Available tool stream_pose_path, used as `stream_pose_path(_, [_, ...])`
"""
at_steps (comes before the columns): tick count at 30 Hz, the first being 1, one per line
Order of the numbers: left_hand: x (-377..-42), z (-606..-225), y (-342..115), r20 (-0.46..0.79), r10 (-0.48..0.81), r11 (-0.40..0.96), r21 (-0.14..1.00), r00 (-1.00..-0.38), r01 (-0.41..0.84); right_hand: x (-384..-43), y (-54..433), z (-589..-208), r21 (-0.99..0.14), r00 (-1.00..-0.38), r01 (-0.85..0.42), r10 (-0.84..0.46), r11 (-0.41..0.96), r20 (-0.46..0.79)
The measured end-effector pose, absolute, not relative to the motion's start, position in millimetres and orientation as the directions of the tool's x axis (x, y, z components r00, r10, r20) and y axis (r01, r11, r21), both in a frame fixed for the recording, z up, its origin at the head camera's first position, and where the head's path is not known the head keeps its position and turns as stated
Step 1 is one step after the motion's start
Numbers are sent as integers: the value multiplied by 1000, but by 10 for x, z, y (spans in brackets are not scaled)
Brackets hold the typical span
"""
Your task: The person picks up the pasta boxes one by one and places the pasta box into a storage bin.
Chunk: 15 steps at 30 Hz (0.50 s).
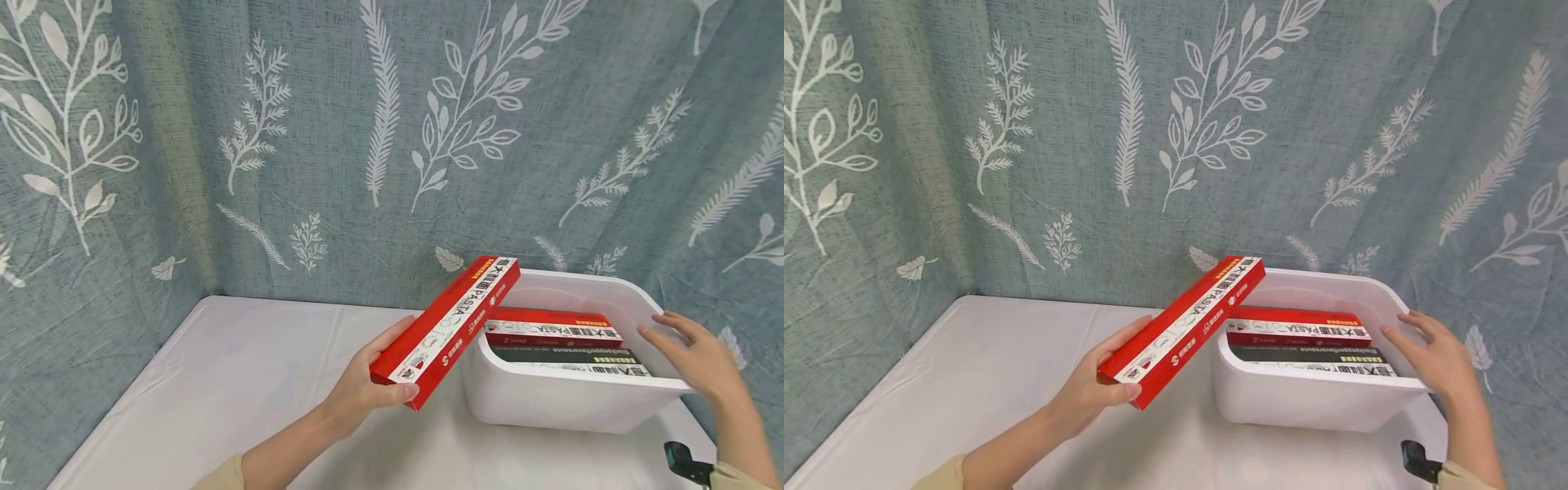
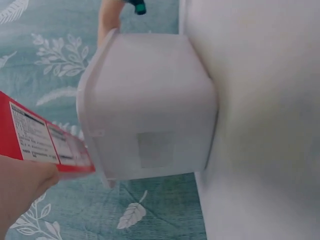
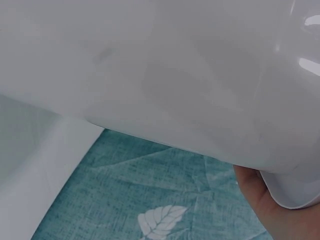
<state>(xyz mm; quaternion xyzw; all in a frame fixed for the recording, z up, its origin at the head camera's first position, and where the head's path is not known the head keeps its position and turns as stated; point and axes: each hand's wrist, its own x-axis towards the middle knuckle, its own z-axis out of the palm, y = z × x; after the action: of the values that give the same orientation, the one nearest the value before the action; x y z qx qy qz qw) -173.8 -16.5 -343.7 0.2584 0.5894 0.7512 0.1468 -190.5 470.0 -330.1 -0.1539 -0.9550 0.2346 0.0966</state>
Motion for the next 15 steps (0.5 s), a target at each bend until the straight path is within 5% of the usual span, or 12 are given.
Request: stream_pose_path(15, [-2011,-3211,116,273,571,-225,959,-774,173,-1880,4698,-3306,-479,-935,241,334,844,118])
